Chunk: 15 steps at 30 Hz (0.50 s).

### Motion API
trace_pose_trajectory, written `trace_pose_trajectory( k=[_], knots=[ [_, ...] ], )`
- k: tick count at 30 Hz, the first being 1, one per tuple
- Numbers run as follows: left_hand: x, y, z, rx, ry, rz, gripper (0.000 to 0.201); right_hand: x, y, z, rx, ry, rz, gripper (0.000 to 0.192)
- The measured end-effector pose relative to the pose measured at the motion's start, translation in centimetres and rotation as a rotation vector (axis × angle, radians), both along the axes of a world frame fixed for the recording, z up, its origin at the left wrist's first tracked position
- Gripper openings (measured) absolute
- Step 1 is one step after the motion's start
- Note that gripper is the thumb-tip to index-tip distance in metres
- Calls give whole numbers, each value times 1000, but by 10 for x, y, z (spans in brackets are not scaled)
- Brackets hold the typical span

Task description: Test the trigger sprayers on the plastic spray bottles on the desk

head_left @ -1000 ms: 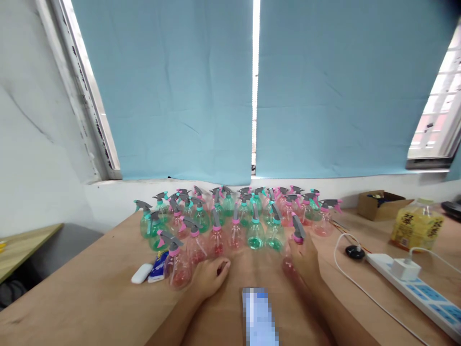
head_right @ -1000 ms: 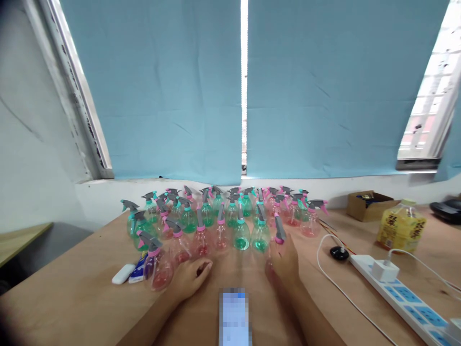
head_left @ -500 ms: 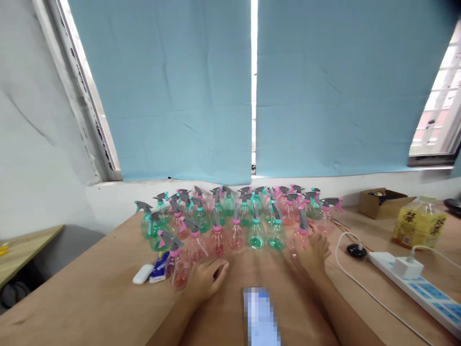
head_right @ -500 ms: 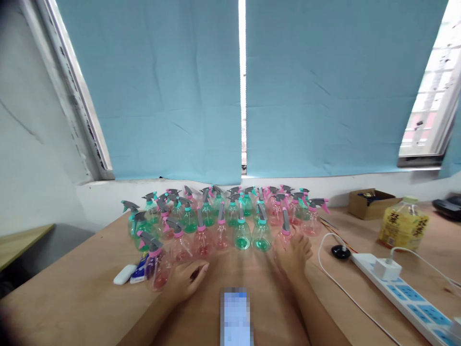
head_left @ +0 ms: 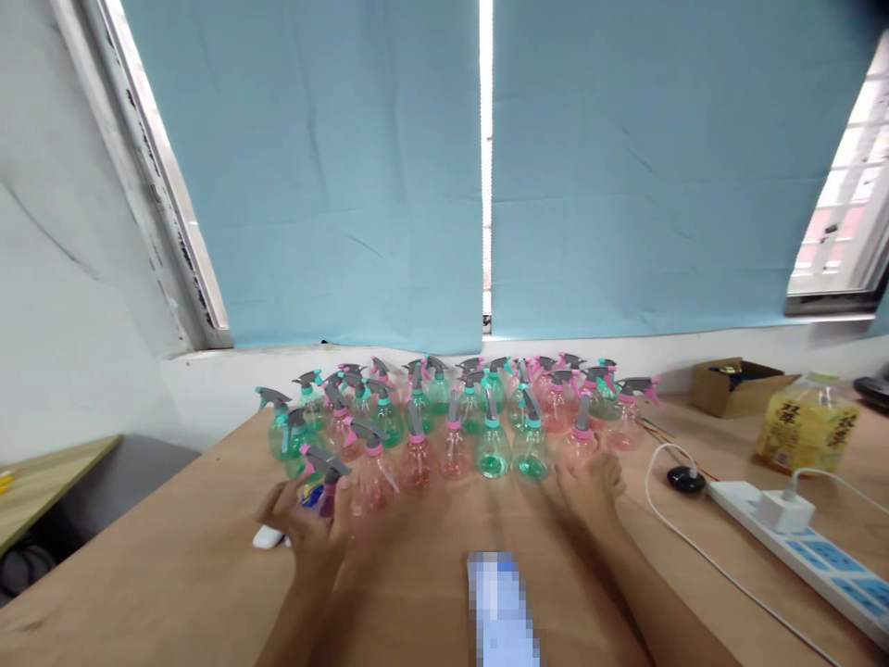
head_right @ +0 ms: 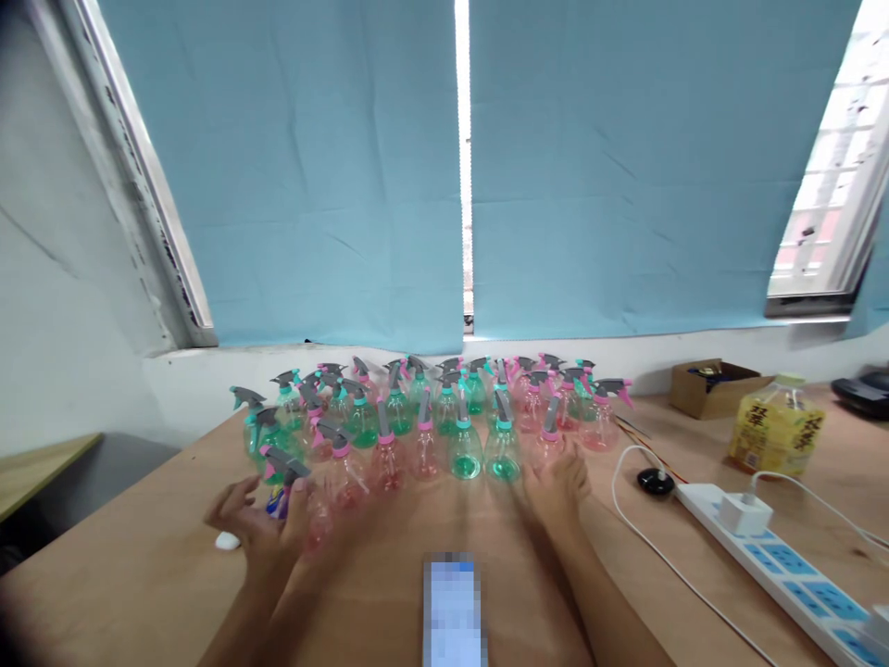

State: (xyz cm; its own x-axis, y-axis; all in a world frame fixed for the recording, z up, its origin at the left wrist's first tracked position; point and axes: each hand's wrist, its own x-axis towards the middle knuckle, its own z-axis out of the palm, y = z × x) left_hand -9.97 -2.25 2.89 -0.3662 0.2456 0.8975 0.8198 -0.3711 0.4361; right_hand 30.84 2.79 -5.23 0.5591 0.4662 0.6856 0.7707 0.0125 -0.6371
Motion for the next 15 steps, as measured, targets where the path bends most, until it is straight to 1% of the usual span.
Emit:
trace_pose_trajectory(
  k=[2, 4, 6, 8, 10, 13, 15],
  knots=[
    [-5, 2, 5, 14, -11, -2, 57, 0, -7, 10, 86, -18, -4, 78],
    [-6, 5, 7, -6, -35, -55, 50, -1, -15, 21, 206, -70, 6, 74],
    [-5, 8, 6, -11, -48, -98, 49, -5, -23, 30, 321, -144, 62, 64],
    [-2, 11, 4, -14, -52, -102, 58, -11, -29, 35, 391, -196, 142, 55],
    [0, 12, 1, -25, -65, -100, 65, -18, -32, 37, 407, -208, 204, 50],
    [-1, 15, -4, -67, -84, -133, 64, -27, -34, 38, 388, -207, 263, 49],
    [-3, 16, -7, -82, -75, -116, 62, -28, -34, 38, 388, -211, 285, 48]
  ],
)
